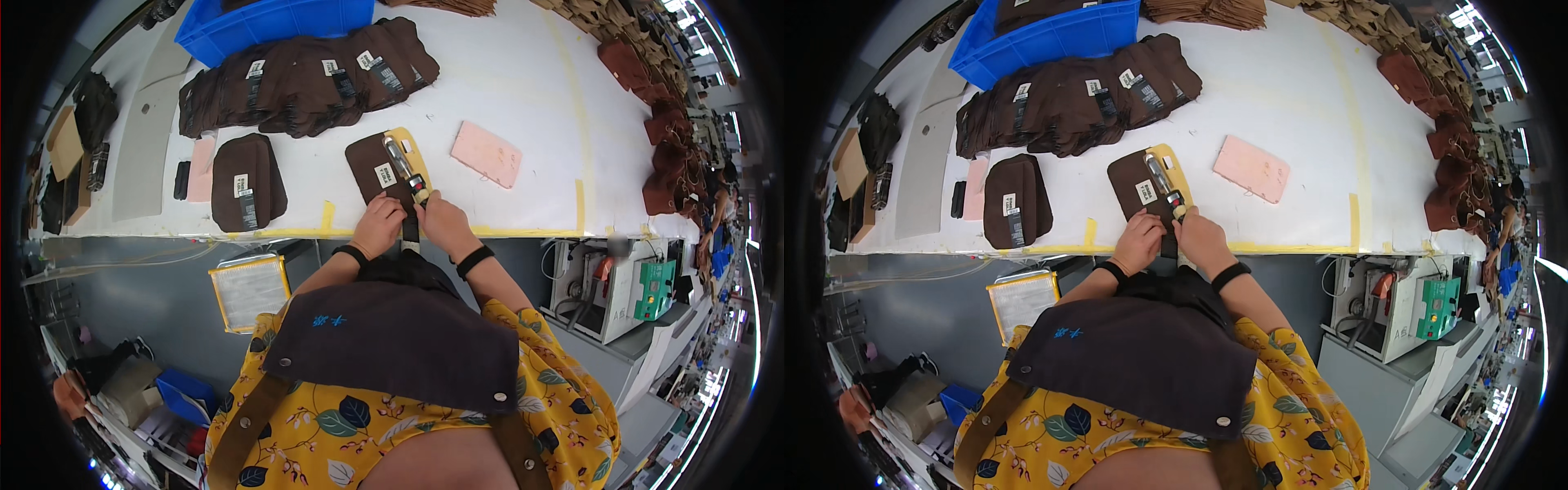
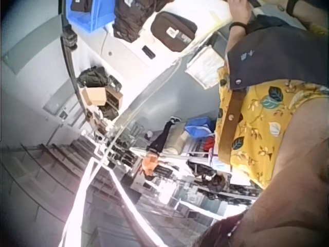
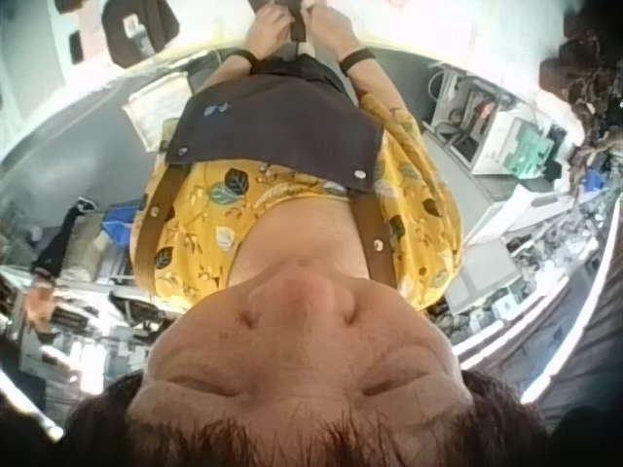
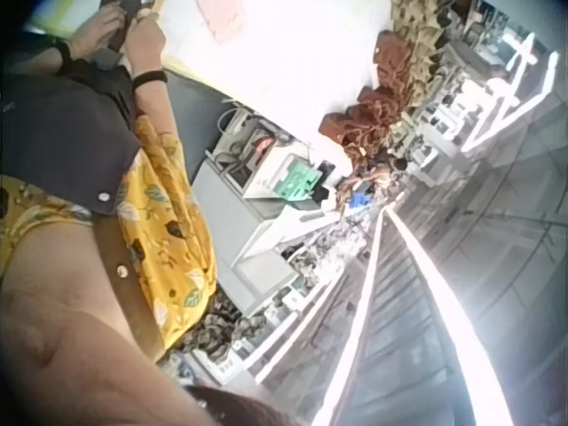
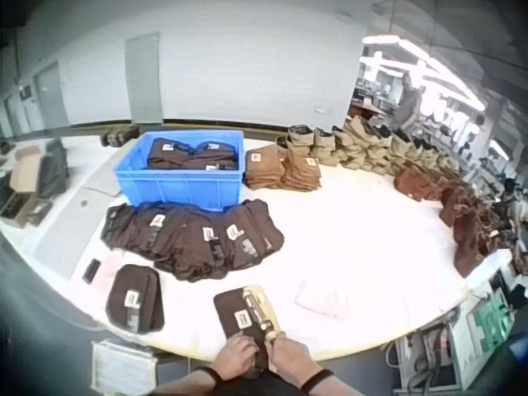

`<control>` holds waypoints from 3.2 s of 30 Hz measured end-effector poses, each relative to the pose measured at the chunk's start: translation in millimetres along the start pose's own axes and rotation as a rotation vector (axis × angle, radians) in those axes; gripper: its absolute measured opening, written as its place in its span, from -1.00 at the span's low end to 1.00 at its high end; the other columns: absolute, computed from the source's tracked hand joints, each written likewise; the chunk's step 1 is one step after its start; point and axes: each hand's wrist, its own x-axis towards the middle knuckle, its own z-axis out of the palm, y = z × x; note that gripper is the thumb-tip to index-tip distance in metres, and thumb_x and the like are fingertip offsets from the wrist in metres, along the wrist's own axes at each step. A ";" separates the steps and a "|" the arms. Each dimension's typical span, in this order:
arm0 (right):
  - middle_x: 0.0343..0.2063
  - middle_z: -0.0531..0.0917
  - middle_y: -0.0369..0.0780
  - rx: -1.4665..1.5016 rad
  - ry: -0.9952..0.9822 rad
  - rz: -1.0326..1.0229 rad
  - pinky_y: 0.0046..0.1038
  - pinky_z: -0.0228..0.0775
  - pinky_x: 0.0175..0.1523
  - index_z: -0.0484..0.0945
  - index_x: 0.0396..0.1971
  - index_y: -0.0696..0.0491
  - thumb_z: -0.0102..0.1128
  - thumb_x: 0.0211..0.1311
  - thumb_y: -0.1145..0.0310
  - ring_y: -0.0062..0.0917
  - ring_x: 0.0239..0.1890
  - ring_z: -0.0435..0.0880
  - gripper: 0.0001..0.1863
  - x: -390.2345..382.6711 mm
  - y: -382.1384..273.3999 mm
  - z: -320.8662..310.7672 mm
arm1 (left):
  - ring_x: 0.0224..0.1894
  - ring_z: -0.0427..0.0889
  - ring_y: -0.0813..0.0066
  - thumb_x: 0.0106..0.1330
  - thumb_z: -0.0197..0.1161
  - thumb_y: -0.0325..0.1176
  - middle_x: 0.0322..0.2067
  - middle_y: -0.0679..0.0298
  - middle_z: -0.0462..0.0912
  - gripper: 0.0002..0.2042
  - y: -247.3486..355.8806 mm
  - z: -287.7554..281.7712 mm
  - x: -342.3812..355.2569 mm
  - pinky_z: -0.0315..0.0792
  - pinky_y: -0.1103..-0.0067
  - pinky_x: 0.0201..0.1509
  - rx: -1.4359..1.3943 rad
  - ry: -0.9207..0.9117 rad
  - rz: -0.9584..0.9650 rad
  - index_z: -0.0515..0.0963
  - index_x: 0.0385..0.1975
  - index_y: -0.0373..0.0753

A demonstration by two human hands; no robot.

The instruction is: Using a hand-held mechanical tool to set rivets or punch holes into leather bag components in a workshop.

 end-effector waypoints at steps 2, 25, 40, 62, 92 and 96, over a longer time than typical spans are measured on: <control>-0.54 0.65 0.05 0.014 -0.076 0.042 -0.11 0.54 -0.33 0.37 -0.28 0.22 0.06 0.38 0.09 -0.04 -0.44 0.69 -0.59 -35.8 3.9 -0.8 | 0.06 0.51 0.21 0.06 0.27 -0.54 -0.23 0.24 0.53 -0.81 -1.8 0.2 -2.5 0.29 0.21 0.34 0.002 0.002 -0.018 0.55 -0.31 -0.20; -0.52 0.65 0.07 0.045 -0.076 0.073 -0.10 0.54 -0.27 0.39 -0.29 0.27 0.06 0.38 0.10 0.00 -0.38 0.69 -0.57 -11.5 -9.1 2.5 | 0.06 0.51 0.19 0.07 0.26 -0.53 -0.24 0.21 0.53 -0.84 -2.3 1.0 -5.1 0.30 0.20 0.35 -0.025 0.016 -0.031 0.55 -0.34 -0.23; -0.53 0.65 0.06 0.038 -0.175 0.107 -0.07 0.52 -0.30 0.35 -0.23 0.25 0.02 0.41 0.04 0.03 -0.41 0.67 -0.53 -94.5 17.6 -10.6 | 0.04 0.54 0.20 0.05 0.25 -0.58 -0.25 0.21 0.54 -0.83 -4.3 4.1 -4.8 0.30 0.20 0.34 -0.051 0.030 -0.039 0.54 -0.35 -0.23; -0.52 0.65 0.06 0.095 -0.070 0.089 -0.10 0.51 -0.34 0.35 -0.27 0.24 0.05 0.39 0.06 0.01 -0.43 0.66 -0.55 -21.9 -0.5 5.8 | 0.04 0.53 0.20 0.04 0.26 -0.59 -0.24 0.22 0.53 -0.81 -2.4 2.5 -0.8 0.30 0.20 0.33 -0.018 0.009 -0.013 0.53 -0.34 -0.22; -0.60 0.63 0.03 0.056 -0.187 0.183 -0.04 0.47 -0.39 0.34 -0.26 0.18 -0.03 0.45 0.06 0.02 -0.50 0.63 -0.59 -133.5 23.3 -1.5 | -0.02 0.52 0.19 -0.06 0.25 -0.64 -0.23 0.26 0.50 -0.71 3.5 13.2 -9.0 0.21 0.07 0.41 -0.048 0.045 -0.076 0.56 -0.30 -0.20; -0.57 0.63 0.05 0.067 -0.165 0.173 -0.04 0.48 -0.37 0.34 -0.26 0.18 -0.03 0.45 0.05 0.02 -0.47 0.65 -0.58 -118.9 18.0 0.9 | -0.02 0.51 0.18 -0.08 0.27 -0.64 -0.24 0.25 0.50 -0.70 4.3 13.6 -9.9 0.21 0.07 0.41 -0.052 0.060 -0.077 0.55 -0.30 -0.19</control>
